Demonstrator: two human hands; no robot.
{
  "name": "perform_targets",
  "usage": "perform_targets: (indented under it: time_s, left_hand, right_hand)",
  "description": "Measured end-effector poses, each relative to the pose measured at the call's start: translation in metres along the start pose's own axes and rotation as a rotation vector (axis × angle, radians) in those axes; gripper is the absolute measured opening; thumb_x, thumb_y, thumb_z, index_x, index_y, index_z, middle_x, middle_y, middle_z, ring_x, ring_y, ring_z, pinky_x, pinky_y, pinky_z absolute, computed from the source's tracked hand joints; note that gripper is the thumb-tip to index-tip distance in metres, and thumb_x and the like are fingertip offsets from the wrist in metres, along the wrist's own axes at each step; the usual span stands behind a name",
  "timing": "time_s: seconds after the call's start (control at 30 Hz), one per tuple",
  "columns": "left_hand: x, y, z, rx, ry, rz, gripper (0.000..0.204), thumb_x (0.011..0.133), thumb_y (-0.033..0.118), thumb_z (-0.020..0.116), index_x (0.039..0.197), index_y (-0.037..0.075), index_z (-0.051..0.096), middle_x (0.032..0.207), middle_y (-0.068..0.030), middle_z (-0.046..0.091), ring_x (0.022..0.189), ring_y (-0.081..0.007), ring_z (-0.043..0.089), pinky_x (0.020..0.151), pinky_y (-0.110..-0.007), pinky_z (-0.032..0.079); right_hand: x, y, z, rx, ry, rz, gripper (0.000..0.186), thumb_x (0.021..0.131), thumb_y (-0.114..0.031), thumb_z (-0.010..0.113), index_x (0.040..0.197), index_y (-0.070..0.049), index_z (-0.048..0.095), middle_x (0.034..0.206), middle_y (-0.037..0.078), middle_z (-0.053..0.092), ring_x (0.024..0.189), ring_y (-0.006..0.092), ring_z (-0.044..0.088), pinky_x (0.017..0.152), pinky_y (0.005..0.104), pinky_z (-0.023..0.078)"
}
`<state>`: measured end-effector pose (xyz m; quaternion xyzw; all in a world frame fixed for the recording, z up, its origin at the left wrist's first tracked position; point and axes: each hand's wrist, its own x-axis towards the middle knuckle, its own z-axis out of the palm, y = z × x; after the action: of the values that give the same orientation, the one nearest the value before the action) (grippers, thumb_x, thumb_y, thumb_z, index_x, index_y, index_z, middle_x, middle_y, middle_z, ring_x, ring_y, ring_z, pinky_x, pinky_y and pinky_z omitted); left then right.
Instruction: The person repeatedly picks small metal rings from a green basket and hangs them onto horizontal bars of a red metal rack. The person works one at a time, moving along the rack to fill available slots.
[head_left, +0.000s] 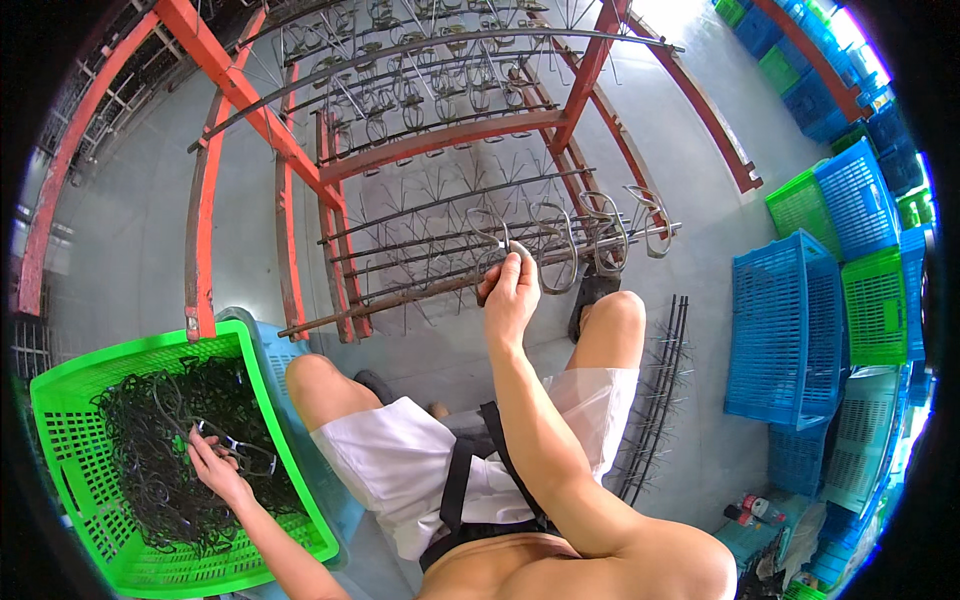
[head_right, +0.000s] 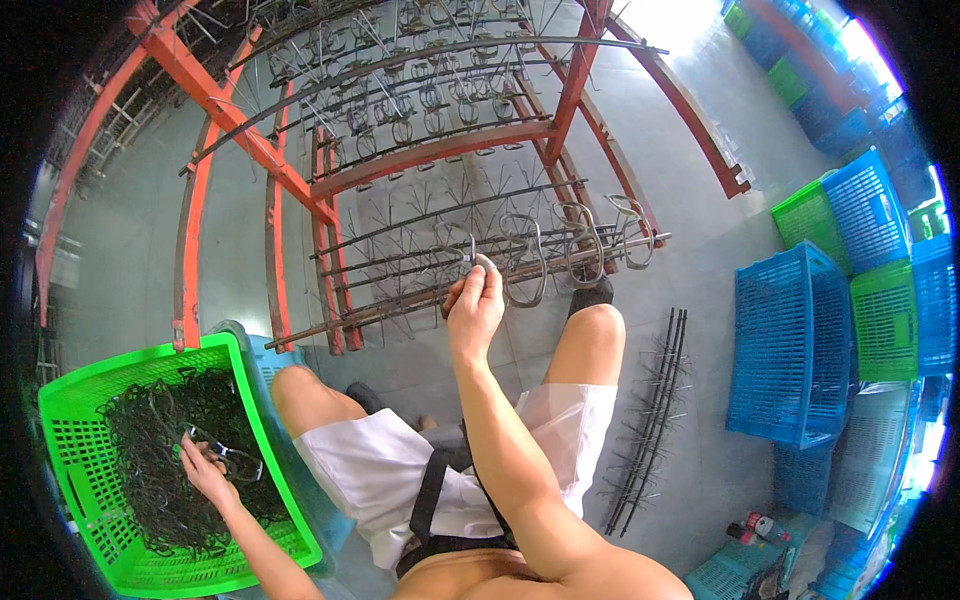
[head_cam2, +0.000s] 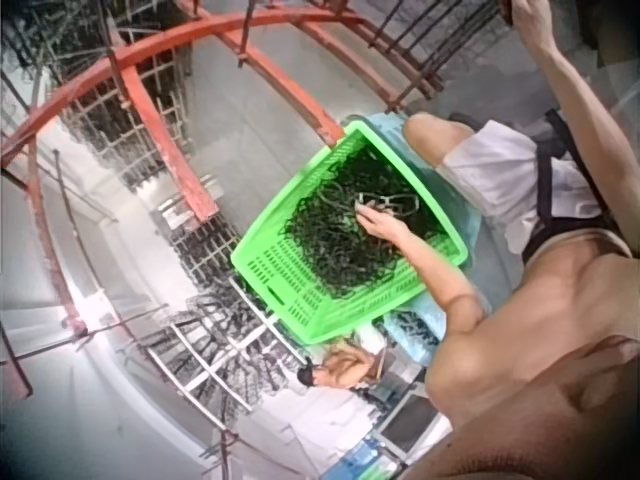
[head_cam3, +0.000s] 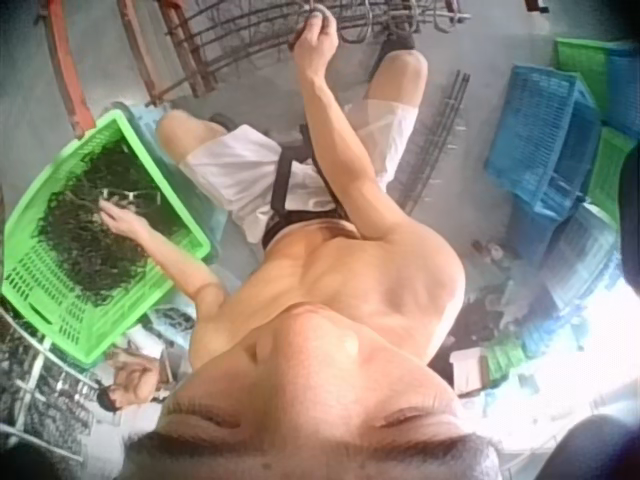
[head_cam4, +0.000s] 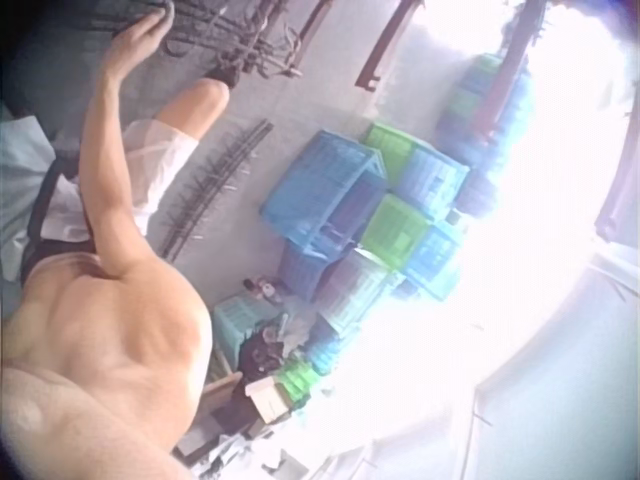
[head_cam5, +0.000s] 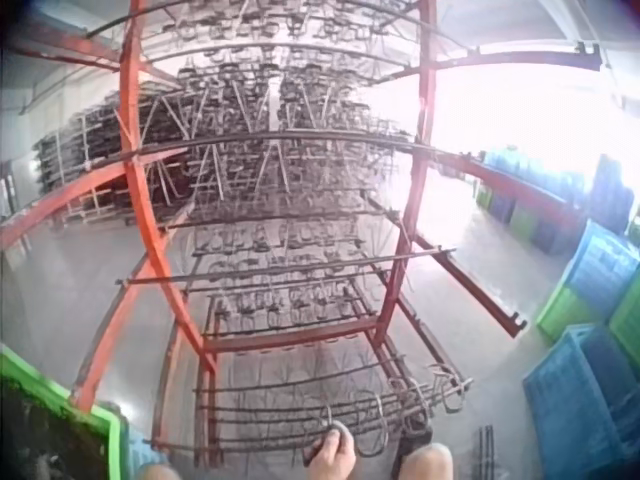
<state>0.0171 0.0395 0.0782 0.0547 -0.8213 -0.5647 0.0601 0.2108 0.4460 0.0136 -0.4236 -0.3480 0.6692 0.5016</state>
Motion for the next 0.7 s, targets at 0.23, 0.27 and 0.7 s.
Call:
perform_targets:
  time_s: [0.23,0.27,0.7]
  left_hand:
    - [-0.003,-0.010,0.004,-0.054,-0.100,-0.049,0.038,0.100,0.036,0.042,0.131,0.014,0.049,0.081,0.0022,0.049,0.059,-0.0037,0.034,0.050,-0.020,0.035]
    - [-0.004,-0.010,0.005,-0.059,-0.109,-0.038,0.038,0.100,0.036,0.041,0.131,0.014,0.049,0.082,0.0022,0.049,0.059,-0.0037,0.034,0.050,-0.020,0.035]
    - [-0.021,0.014,0.014,-0.309,-0.239,-0.037,0.019,0.100,0.026,0.046,0.112,0.013,0.053,0.084,0.0033,0.052,0.065,-0.0039,0.040,0.063,-0.022,0.042]
  right_hand:
    - [0.005,-0.009,-0.005,0.100,0.005,0.081,0.015,0.096,-0.018,0.052,0.099,-0.005,0.059,0.060,-0.002,0.047,0.047,0.0062,0.042,0.040,0.0216,0.032]
    - [0.007,-0.010,-0.006,0.115,0.001,0.089,0.014,0.095,-0.018,0.053,0.097,-0.005,0.059,0.060,-0.002,0.047,0.047,0.0062,0.042,0.039,0.0218,0.032]
    - [-0.013,0.001,0.005,-0.515,-0.075,-0.197,0.029,0.096,-0.019,0.054,0.119,-0.002,0.059,0.056,0.000,0.044,0.049,0.0056,0.038,0.044,0.0244,0.035]
